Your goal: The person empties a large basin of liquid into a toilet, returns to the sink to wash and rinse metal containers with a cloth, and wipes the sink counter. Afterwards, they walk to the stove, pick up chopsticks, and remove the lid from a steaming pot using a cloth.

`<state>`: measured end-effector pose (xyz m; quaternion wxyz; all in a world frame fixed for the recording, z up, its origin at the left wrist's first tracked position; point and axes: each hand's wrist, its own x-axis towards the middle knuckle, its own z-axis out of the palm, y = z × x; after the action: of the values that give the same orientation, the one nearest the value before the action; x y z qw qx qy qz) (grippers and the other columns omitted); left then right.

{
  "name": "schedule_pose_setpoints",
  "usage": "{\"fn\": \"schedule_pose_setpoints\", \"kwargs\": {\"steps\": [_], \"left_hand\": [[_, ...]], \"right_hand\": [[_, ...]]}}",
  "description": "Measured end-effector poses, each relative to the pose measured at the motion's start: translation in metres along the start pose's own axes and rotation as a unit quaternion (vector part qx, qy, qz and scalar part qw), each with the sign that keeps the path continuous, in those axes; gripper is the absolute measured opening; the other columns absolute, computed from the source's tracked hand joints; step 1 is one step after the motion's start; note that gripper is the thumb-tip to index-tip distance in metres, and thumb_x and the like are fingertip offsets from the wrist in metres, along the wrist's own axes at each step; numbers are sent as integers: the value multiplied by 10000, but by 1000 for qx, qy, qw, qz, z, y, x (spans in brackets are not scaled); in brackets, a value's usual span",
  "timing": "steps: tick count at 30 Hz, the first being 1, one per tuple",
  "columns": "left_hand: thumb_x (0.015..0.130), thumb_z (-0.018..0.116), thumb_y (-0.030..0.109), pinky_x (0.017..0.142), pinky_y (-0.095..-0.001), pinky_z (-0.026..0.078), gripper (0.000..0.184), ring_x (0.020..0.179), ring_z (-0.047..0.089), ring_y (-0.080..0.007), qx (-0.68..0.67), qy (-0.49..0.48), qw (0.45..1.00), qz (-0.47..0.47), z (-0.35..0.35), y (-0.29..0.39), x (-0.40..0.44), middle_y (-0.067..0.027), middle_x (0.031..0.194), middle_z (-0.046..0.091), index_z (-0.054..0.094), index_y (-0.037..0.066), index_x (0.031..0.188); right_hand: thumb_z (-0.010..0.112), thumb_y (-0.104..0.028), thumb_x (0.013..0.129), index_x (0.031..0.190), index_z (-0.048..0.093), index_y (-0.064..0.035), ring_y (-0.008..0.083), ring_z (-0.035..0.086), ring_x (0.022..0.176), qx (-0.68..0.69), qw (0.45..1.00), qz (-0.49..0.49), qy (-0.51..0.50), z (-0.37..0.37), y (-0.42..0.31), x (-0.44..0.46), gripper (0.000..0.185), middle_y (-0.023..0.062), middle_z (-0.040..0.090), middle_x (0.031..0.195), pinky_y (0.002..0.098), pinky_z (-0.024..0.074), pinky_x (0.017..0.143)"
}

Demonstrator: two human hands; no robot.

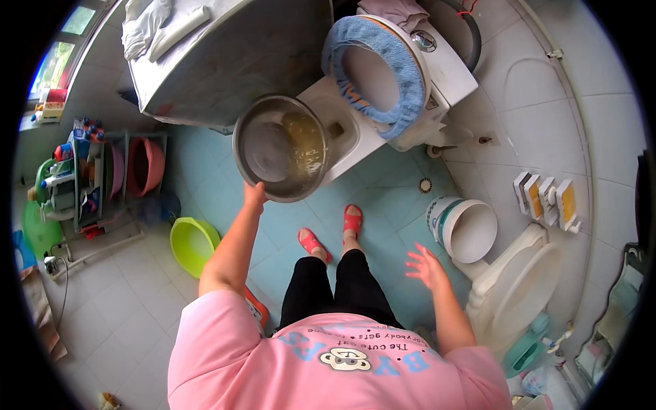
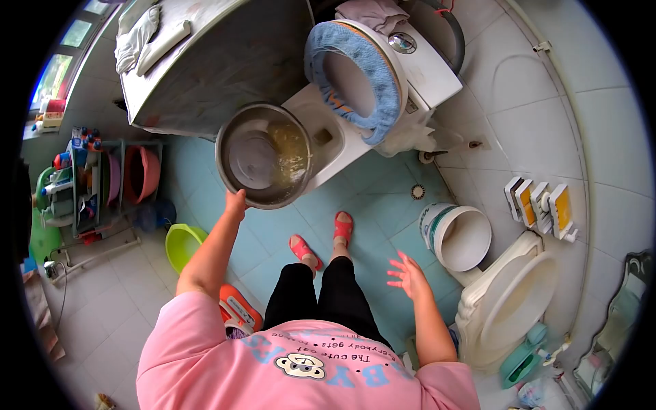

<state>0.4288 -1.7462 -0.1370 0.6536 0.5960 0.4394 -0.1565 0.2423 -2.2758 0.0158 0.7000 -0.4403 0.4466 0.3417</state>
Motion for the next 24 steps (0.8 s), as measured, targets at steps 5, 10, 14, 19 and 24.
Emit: {"fn": "schedule_pose_setpoints", "kwargs": {"steps": [5, 10, 14, 19, 24], "left_hand": [[787, 480, -58, 1002, -342, 422, 851, 1249, 504, -317, 222, 96, 920, 309, 9, 4, 22, -160, 1441, 436, 142, 181, 1530], [793, 450, -86, 1051, -340, 374, 815, 1322, 428, -331, 273, 88, 912, 292, 33, 43, -22, -152, 1479, 395, 178, 148, 1525], [835, 475, -86, 1054, -380, 385, 744, 1347, 381, -360, 327, 103, 839, 423, 42, 38, -34, -159, 1466, 403, 277, 185, 1499], [842, 527, -53, 910, -426, 502, 742, 1237, 490, -396, 391, 124, 778, 476, 47, 32, -38, -177, 1504, 326, 312, 269, 1476], [826, 531, -66, 819, -436, 540, 772, 1152, 547, -409, 395, 141, 772, 478, 50, 43, -47, -179, 1504, 320, 317, 305, 1469]], "right_hand": [[475, -401, 981, 1467, 310, -128, 286, 584, 1001, 24, 1000, 2, 11, -11, 7, -2, 582, 172, 480, 1343, 517, 531, 786], [495, -399, 972, 1440, 337, -106, 284, 591, 983, 29, 999, 10, 34, -16, 9, 3, 575, 164, 499, 1312, 527, 529, 781], [507, -401, 965, 1424, 351, -104, 284, 592, 979, 21, 999, 4, 41, -18, 5, 9, 568, 153, 518, 1276, 529, 527, 780], [491, -404, 974, 1397, 380, -114, 274, 614, 961, 14, 999, -9, 42, -17, 2, 13, 524, 127, 572, 1228, 541, 519, 786], [499, -402, 970, 1387, 392, -113, 274, 608, 965, 12, 998, -8, 54, -16, 1, 12, 518, 129, 569, 1230, 540, 515, 793]]}}
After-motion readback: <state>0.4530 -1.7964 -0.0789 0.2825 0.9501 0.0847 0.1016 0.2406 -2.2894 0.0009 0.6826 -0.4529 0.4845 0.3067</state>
